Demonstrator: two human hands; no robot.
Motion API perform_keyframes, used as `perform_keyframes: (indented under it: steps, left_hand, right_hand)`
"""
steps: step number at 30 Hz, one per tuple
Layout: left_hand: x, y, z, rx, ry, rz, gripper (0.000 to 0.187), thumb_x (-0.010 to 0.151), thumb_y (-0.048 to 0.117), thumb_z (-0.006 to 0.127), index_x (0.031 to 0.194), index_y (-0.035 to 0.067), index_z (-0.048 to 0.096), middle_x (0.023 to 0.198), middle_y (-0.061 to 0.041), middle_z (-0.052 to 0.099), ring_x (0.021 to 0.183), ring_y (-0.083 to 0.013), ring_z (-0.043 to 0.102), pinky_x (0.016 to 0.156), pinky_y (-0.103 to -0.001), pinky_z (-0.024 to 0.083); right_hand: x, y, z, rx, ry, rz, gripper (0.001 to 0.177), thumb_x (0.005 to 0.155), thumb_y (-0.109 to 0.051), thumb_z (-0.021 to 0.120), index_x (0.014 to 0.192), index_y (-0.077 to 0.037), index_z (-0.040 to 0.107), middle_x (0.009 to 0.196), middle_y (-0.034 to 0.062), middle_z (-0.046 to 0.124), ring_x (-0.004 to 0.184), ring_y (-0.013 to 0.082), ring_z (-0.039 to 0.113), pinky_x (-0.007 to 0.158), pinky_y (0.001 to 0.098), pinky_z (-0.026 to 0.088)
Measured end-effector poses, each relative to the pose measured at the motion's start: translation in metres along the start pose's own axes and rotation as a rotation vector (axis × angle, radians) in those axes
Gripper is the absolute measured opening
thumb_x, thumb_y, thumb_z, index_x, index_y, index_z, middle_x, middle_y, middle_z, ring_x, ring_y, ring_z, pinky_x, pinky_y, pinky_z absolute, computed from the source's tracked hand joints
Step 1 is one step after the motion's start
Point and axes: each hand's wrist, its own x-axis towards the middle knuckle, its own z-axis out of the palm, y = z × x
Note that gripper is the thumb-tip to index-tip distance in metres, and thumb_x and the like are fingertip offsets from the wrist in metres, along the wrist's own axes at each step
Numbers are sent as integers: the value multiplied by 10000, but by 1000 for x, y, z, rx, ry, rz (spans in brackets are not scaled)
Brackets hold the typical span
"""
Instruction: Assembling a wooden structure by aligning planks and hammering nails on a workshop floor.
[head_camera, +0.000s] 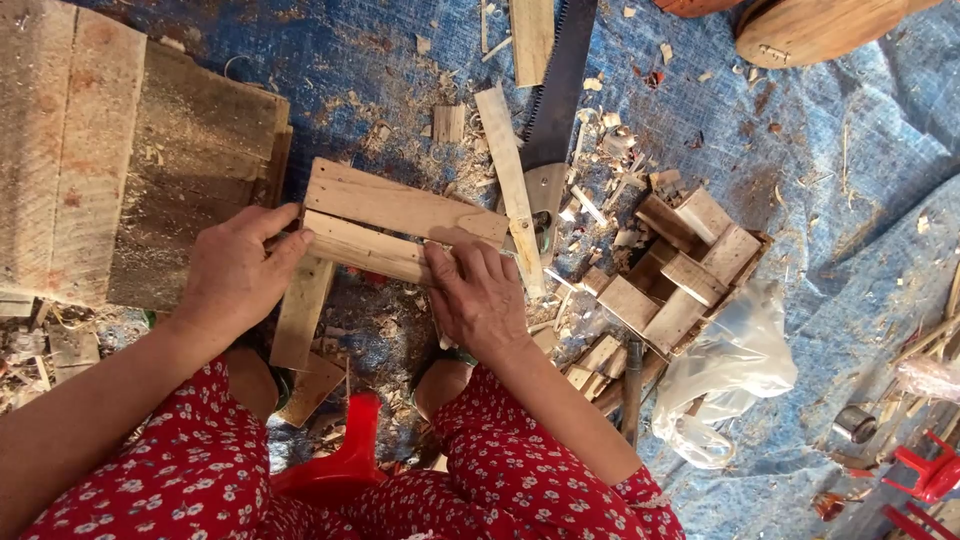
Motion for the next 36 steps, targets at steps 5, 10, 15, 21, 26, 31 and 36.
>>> perform_keyframes:
  steps: [5, 10, 15, 21, 26, 31, 36]
  left_hand:
    - [1, -17, 11, 12, 113, 111, 437, 1061, 279, 741, 1387, -10, 702, 1170, -264, 731, 981, -471, 716, 738, -537, 628]
    - [-2, -14, 9, 186, 153, 282, 452, 1048, 288, 705, 1366, -33, 716, 1144, -221, 769, 826, -365, 741, 715, -506, 581]
    - [-1, -12, 9, 194, 147, 284, 449, 1048, 250, 712, 1378, -54, 716, 1250, -258, 747, 840, -355, 761, 730, -466, 610]
    - [-6, -9, 4, 275, 160, 331, 452, 1060, 228, 739, 1406, -63, 742, 1154, -225, 790, 509, -235, 656, 511, -397, 548]
    - [-8, -16, 8, 321, 182, 372, 440, 1068, 209, 769, 1401, -78, 751, 1061, -211, 794, 512, -232, 627, 524, -405, 555]
    - [-7, -20, 9, 289, 187, 355, 432, 1072, 214, 759, 1394, -75, 755, 1101, -236, 786, 707, -312, 724, 658, -470, 579]
    - [-7, -18, 7, 308, 167, 372, 426, 1097, 220, 714, 1397, -82, 735, 1143, -251, 776, 847, -364, 746, 758, -506, 609]
  right_hand:
    - [4, -2, -3, -28, 62, -7, 444, 920, -299, 686, 1348, -203, 616, 1087, 86, 566, 1092, 322, 591, 863, 420, 467]
    - [-5, 6, 2, -80, -5, -47, 554, 1067, -245, 692, 1530, -266, 388, 1387, 58, 562, 1114, 287, 596, 785, 397, 424]
    - [-14, 25, 0, 296, 178, 113, 444, 915, 30, 606, 1332, -115, 565, 1099, 133, 592, 973, 264, 546, 830, 383, 471]
    - [-68, 51, -3, 551, -119, 919, 360, 1023, -139, 496, 1353, -57, 613, 892, 113, 782, 727, 180, 746, 679, 263, 684]
    - [-65, 32, 12, 512, -79, 593, 337, 1043, -234, 439, 1051, -8, 688, 809, 116, 720, 610, 197, 695, 426, 260, 584]
    - [-59, 34, 19, 343, -88, 460, 224, 1038, -186, 488, 837, -95, 532, 714, 36, 500, 556, 185, 467, 434, 342, 376]
    - [-53, 33, 14, 324, -68, 450, 332, 1074, -298, 421, 835, -96, 532, 726, 41, 487, 555, 188, 477, 404, 342, 370]
